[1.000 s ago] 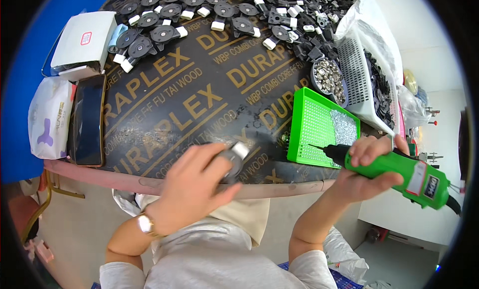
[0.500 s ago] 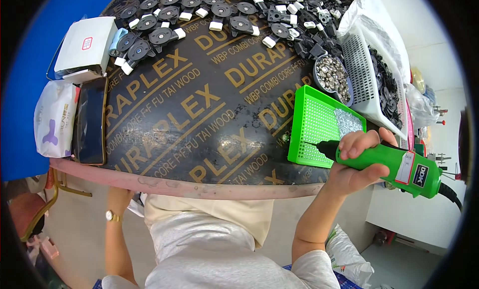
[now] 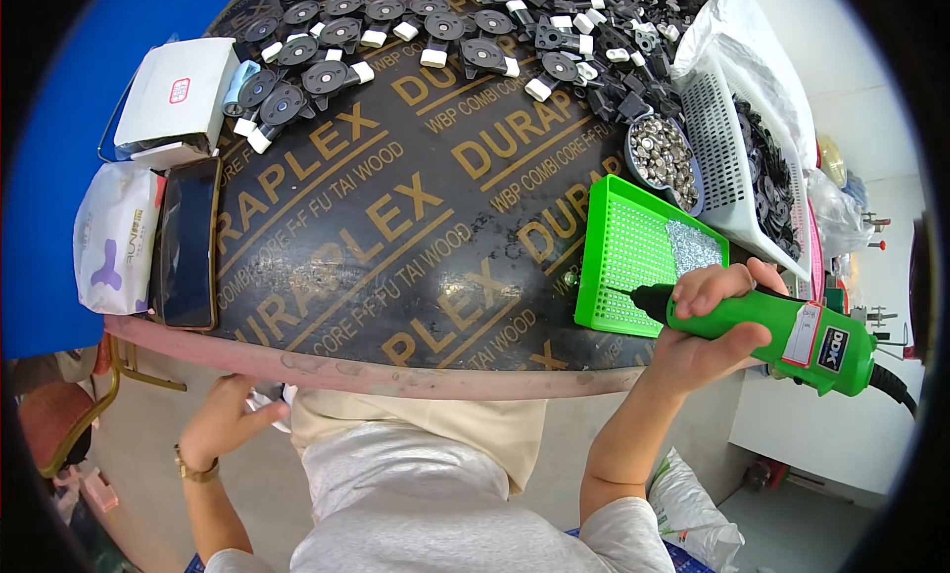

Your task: The person assembles small circular components by driving screws into them with an electric screwdriver.

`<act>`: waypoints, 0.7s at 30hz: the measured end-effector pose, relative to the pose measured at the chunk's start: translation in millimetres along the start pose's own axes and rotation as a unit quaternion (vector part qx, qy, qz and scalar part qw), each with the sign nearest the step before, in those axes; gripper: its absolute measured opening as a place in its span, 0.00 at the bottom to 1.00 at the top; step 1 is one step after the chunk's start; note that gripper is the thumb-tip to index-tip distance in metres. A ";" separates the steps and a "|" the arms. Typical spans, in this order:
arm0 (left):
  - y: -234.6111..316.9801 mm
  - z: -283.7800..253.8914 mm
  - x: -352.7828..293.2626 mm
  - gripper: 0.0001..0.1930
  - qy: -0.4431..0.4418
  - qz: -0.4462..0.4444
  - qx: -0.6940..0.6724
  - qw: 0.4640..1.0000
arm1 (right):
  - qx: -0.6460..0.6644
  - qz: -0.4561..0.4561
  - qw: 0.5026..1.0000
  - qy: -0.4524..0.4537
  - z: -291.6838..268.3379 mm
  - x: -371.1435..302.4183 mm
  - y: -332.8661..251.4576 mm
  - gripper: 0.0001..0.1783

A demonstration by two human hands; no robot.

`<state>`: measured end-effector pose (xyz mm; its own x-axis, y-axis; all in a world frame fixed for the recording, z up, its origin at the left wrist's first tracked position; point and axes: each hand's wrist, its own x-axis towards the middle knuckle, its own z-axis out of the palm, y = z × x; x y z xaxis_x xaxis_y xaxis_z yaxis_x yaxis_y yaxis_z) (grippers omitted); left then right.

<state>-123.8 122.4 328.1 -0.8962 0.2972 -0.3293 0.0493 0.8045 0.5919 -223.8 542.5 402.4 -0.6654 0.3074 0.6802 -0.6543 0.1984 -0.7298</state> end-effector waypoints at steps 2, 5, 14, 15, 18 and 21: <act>32.6 -32.3 4.5 0.19 -0.104 -0.045 -0.177 0.978 | -0.008 -0.003 1.000 -0.001 0.0 -0.3 -0.1 0.36; 52.6 -58.5 15.1 0.18 -0.121 -0.025 -0.156 0.980 | -0.008 0.004 1.000 0.004 1.4 0.8 -0.9 0.35; 108.2 -52.6 103.4 0.17 0.082 0.191 0.075 0.975 | -0.023 0.016 0.999 0.024 8.1 3.9 -2.0 0.29; 111.5 -48.1 116.2 0.18 0.121 0.212 0.117 0.962 | -0.017 0.021 0.999 0.018 6.3 3.8 -1.2 0.29; 127.8 -41.3 164.4 0.20 0.230 0.285 0.190 0.911 | -0.003 0.028 1.000 0.015 4.5 4.0 -0.3 0.30; 150.2 -40.7 223.9 0.23 0.308 0.339 0.237 0.857 | -0.002 0.033 0.999 0.009 6.3 6.7 -3.1 0.32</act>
<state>-335.0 288.8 373.2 -0.6460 0.5688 0.5090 0.6937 0.7157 0.0806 -228.5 538.1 409.7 -0.7006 0.3372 0.6288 -0.6077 0.1800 -0.7735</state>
